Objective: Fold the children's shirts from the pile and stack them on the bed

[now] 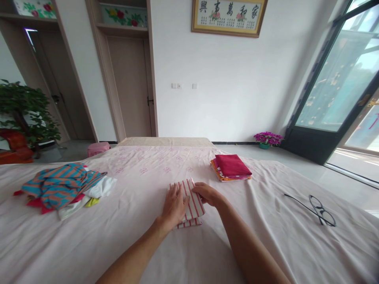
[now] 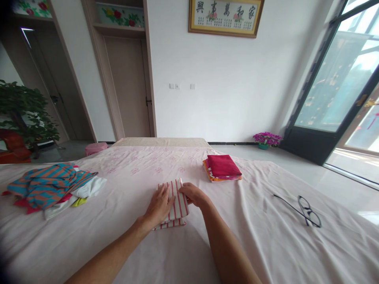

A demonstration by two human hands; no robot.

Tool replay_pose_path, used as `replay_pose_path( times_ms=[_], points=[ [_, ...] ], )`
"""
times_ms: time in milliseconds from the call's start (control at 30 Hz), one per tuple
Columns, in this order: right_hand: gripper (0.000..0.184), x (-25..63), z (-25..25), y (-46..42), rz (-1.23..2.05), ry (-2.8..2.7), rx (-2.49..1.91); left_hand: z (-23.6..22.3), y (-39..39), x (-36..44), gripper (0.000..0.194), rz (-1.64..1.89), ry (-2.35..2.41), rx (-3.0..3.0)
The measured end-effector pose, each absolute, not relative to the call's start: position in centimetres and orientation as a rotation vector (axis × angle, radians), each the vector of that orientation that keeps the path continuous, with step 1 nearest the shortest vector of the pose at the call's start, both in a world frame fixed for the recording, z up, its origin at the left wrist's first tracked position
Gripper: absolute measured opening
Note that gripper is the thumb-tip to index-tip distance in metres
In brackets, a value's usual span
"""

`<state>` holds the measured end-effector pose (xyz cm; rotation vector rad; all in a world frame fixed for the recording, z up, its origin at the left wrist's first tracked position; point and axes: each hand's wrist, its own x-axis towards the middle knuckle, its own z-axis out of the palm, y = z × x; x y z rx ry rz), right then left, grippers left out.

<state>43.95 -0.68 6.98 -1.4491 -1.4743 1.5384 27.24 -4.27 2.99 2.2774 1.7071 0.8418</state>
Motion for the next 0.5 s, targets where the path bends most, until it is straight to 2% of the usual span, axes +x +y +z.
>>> replay_pose_path(
  times_ms=[133,233,300,367,500],
  points=[
    [0.011,45.2,7.8,-0.4,1.354,-1.717,-1.739,2.2,-5.6,28.3,0.065,0.624,1.791,2.477],
    [0.028,45.0,8.0,0.0,0.765,-1.874,-1.895,1.8,-6.2,28.4,0.069,0.559,1.731,2.605],
    [0.041,44.2,7.5,0.3,0.401,-1.982,-1.831,1.3,-6.5,28.4,0.071,0.549,1.697,2.655],
    [0.048,43.2,6.3,0.7,0.339,-2.081,-1.683,0.9,-6.8,28.3,0.071,0.544,1.666,2.685],
    [0.046,42.4,3.3,1.6,0.400,-2.283,-1.444,0.6,-8.1,27.9,0.069,0.540,1.586,2.710]
  ],
)
